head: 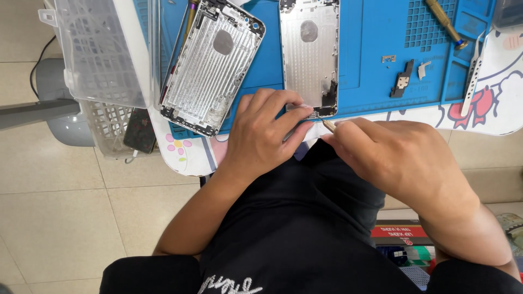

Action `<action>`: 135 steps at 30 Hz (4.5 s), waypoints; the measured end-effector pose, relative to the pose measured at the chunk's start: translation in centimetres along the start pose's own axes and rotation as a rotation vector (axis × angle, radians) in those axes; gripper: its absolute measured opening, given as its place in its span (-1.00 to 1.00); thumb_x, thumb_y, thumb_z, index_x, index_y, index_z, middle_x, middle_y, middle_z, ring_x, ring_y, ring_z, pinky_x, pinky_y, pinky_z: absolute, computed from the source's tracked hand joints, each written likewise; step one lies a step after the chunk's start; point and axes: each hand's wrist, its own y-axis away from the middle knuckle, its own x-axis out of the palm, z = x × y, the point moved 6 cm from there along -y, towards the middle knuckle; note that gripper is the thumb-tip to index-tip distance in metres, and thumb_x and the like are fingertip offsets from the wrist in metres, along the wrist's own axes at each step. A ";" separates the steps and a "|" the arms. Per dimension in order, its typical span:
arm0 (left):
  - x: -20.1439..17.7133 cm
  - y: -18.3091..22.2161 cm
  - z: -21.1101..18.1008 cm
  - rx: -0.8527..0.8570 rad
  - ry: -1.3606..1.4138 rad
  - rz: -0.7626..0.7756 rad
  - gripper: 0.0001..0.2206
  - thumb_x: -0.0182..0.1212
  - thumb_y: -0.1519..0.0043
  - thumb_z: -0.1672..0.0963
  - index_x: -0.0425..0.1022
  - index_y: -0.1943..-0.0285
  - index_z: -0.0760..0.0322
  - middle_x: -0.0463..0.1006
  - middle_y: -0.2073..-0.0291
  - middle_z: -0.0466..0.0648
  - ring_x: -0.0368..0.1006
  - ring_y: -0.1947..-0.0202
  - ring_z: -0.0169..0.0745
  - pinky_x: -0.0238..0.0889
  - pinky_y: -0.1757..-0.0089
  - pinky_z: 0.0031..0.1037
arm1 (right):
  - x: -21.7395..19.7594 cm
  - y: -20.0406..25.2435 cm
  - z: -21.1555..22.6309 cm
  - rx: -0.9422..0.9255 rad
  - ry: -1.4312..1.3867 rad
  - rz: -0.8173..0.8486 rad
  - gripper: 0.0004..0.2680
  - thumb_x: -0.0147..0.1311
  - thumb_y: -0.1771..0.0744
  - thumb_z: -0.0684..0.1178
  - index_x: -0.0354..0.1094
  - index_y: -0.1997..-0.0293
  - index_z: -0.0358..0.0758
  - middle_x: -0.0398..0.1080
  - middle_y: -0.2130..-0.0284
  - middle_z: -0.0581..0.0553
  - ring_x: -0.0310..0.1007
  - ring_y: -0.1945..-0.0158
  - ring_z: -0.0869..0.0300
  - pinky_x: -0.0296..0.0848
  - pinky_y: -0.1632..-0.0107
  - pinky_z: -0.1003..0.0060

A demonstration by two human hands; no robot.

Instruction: The person works at a repair bench on disassembled phone chassis laid on a blue silicone mat, using a precision screwdriver to unscrew and reposition small internal components and brackets between the phone frames. They pick up small parts from the mat, align them in the phone bodies, and tighten screws, handling the frames one at a time.

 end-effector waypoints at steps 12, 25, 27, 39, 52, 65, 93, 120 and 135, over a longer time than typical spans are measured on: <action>0.0 -0.2 0.0 0.002 -0.010 -0.002 -0.81 0.47 -0.19 0.13 0.64 0.07 0.21 0.53 0.13 -0.21 0.42 0.09 -0.24 0.14 0.12 -0.37 | -2.5 -1.1 0.7 0.176 -0.129 -0.051 -0.75 0.21 -0.33 0.17 0.40 0.15 -0.20 0.36 0.71 0.04 0.36 0.72 0.16 0.28 0.61 0.24; 0.1 -0.2 -0.1 0.010 -0.024 -0.008 -0.80 0.48 -0.17 0.12 0.65 0.07 0.21 0.54 0.12 -0.22 0.42 0.07 -0.25 0.14 0.11 -0.39 | -2.2 -0.5 1.3 0.183 -0.100 -0.022 -0.74 0.13 -0.37 0.15 0.26 0.38 -0.17 0.34 0.70 0.01 0.39 0.67 0.14 0.29 0.60 0.24; 0.0 -0.2 -0.2 0.018 -0.026 -0.013 -0.80 0.48 -0.17 0.12 0.65 0.07 0.22 0.54 0.13 -0.21 0.42 0.07 -0.25 0.13 0.11 -0.38 | -1.9 -0.5 1.3 0.188 -0.134 0.025 -0.84 0.08 -0.40 0.03 0.31 0.28 -0.18 0.34 0.73 0.07 0.36 0.72 0.21 0.24 0.67 0.27; 0.1 -0.1 -0.1 0.015 -0.020 -0.013 -0.80 0.48 -0.18 0.13 0.65 0.07 0.21 0.54 0.13 -0.22 0.42 0.08 -0.25 0.15 0.10 -0.38 | -2.9 -1.2 1.2 0.152 -0.148 0.007 -0.81 0.09 -0.37 0.03 0.28 0.39 -0.20 0.34 0.75 -0.01 0.37 0.71 0.08 0.26 0.64 0.19; 0.0 -0.1 -0.3 0.035 -0.035 -0.019 -0.80 0.49 -0.15 0.13 0.65 0.09 0.22 0.55 0.12 -0.21 0.42 0.08 -0.24 0.13 0.12 -0.36 | -2.3 -1.3 1.1 0.183 -0.222 -0.086 -0.79 0.14 -0.37 -0.01 0.28 0.44 -0.24 0.37 0.72 -0.08 0.36 0.70 0.01 0.27 0.61 0.15; 0.2 -0.6 -1.2 0.019 -0.084 -0.004 -0.77 0.51 -0.11 0.14 0.66 0.07 0.16 0.55 0.12 -0.20 0.44 0.08 -0.20 0.18 0.10 -0.37 | -0.8 3.7 -1.5 0.319 -0.809 -0.478 -0.88 0.19 -0.31 -0.24 0.48 0.09 -0.29 0.57 0.31 -0.14 0.58 0.37 0.14 0.46 0.33 0.34; 0.8 -0.9 -0.5 -0.065 -0.095 0.021 -0.50 0.55 -0.12 0.12 0.53 -0.25 0.24 0.59 0.07 -0.09 0.45 0.07 -0.15 0.19 0.06 -0.37 | 8.4 2.3 -7.8 0.282 -0.580 -0.832 -0.68 0.05 -0.33 -0.40 0.31 -0.17 -0.15 0.59 -0.09 0.01 0.61 -0.12 0.25 -0.17 -0.53 0.09; 1.1 -1.0 -0.1 -0.087 -0.063 0.041 -0.41 0.56 -0.13 0.14 0.42 -0.34 0.31 0.61 0.08 -0.10 0.45 0.08 -0.16 0.22 0.04 -0.40 | 9.7 4.7 -9.0 0.305 -0.799 -1.239 -0.85 0.03 -0.50 0.06 0.28 -0.04 -0.17 0.62 0.18 -0.15 0.60 0.15 0.12 0.34 -0.04 0.34; 1.1 -1.3 -0.3 -0.109 -0.070 0.064 -0.49 0.55 -0.12 0.16 0.49 -0.25 0.32 0.61 0.09 -0.07 0.45 0.09 -0.12 0.23 0.03 -0.37 | 11.9 4.9 -9.4 0.417 -1.068 -1.257 -0.66 -0.20 -0.51 0.21 0.26 0.12 -0.34 0.28 0.39 -0.18 0.18 0.57 0.30 0.15 0.46 0.50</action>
